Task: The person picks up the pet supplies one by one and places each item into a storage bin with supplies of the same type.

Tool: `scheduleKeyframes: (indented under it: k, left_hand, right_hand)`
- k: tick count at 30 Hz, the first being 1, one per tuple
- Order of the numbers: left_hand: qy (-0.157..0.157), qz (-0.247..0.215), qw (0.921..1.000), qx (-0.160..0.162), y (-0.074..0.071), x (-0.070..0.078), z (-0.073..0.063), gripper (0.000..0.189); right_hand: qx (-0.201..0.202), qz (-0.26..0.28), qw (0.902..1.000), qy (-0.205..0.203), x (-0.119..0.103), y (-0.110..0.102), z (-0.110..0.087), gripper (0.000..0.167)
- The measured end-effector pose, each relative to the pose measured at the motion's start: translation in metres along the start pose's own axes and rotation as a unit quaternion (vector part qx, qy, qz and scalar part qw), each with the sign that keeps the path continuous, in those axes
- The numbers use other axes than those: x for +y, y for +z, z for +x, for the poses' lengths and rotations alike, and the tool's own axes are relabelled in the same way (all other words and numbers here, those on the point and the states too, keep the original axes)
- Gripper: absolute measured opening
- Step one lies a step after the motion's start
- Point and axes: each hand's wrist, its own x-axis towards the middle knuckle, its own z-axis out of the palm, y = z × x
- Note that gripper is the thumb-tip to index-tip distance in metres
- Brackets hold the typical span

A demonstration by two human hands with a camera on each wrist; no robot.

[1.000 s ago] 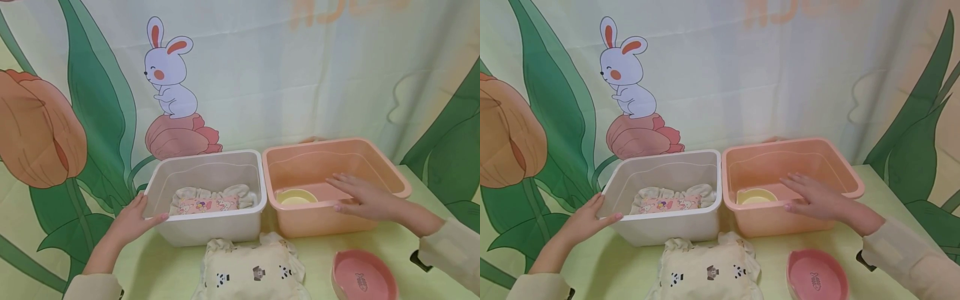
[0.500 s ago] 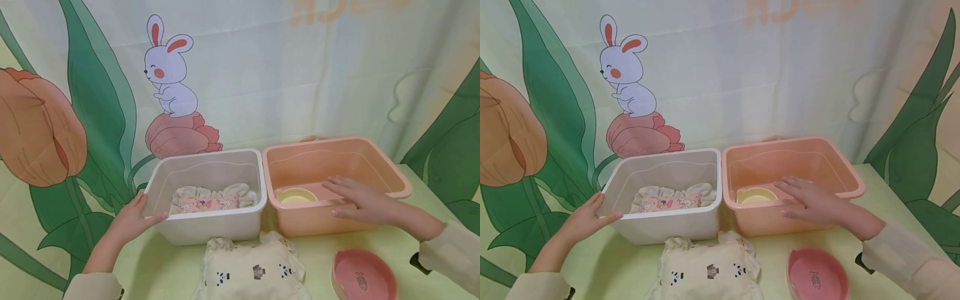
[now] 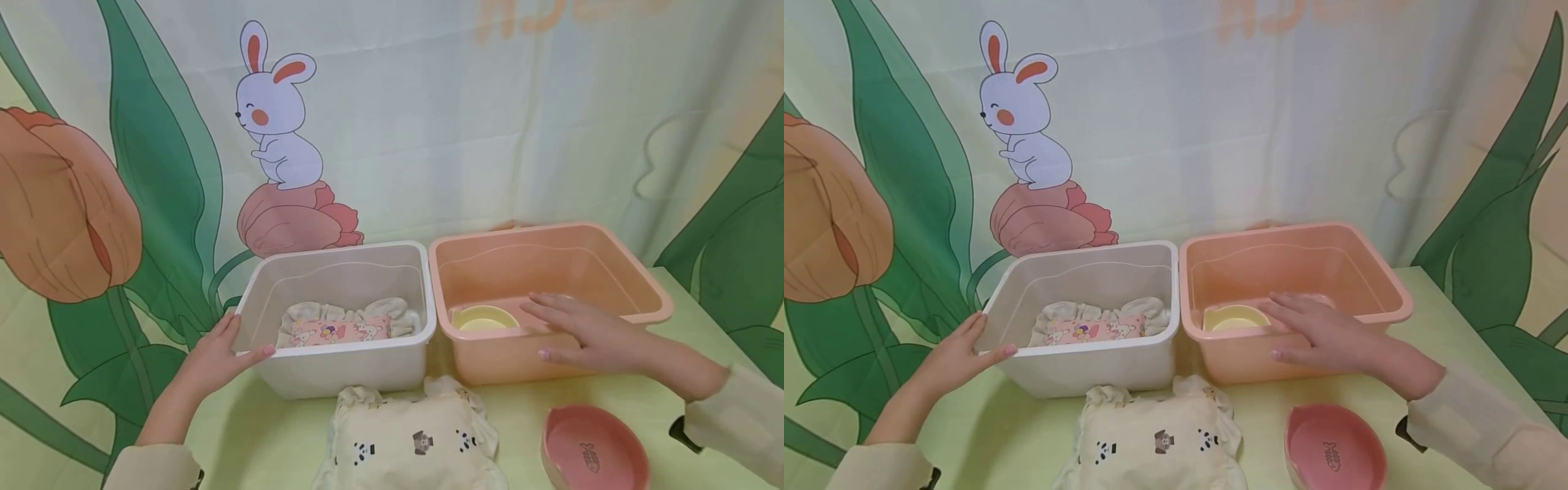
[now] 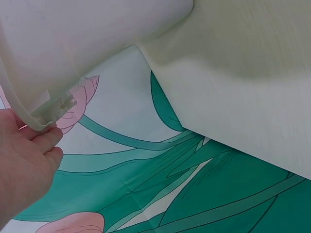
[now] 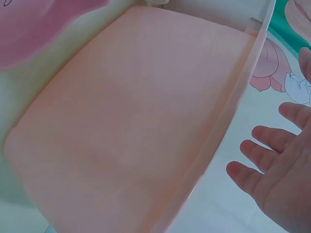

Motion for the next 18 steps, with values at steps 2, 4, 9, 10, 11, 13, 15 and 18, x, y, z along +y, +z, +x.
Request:
scheduleKeyframes:
  k: [2, 4, 9, 10, 11, 13, 15, 18]
  left_hand:
    - [0.001, 0.001, 1.0, 0.0, -0.0005, 0.0006, 0.0001, 0.095]
    - [0.003, 0.001, 1.0, 0.001, -0.0012, 0.0013, 0.0, 0.094]
    - [0.002, -0.001, 1.0, 0.0, -0.0034, 0.0041, -0.0014, 0.094]
    - [0.001, -0.002, 1.0, -0.002, -0.0037, 0.0046, -0.0017, 0.094]
    - [0.0, -0.002, 1.0, -0.003, -0.0038, 0.0048, -0.002, 0.094]
    - [-0.001, -0.004, 1.0, -0.004, -0.0036, 0.0048, -0.0022, 0.095]
    - [0.0, -0.006, 1.0, -0.003, -0.0034, 0.0045, -0.0024, 0.095]
    - [0.002, -0.006, 1.0, 0.0, -0.0031, 0.0035, -0.0022, 0.095]
  right_hand:
    - [0.007, -0.001, 0.9999, -0.01, -0.0008, 0.0001, -0.0003, 0.065]
    - [0.015, -0.003, 0.9996, -0.022, -0.0015, 0.0007, -0.0006, 0.063]
    - [0.033, -0.01, 0.9981, -0.05, -0.0039, 0.002, -0.0018, 0.061]
    - [0.036, -0.011, 0.9979, -0.054, -0.0043, 0.0022, -0.002, 0.062]
    - [0.037, -0.012, 0.9977, -0.055, -0.0048, 0.0021, -0.0023, 0.062]
    - [0.039, -0.013, 0.9975, -0.058, -0.0055, 0.0021, -0.0028, 0.062]
    - [0.042, -0.015, 0.9971, -0.062, -0.006, 0.0021, -0.0031, 0.062]
    - [0.048, -0.018, 0.9963, -0.069, -0.0061, 0.0024, -0.0037, 0.062]
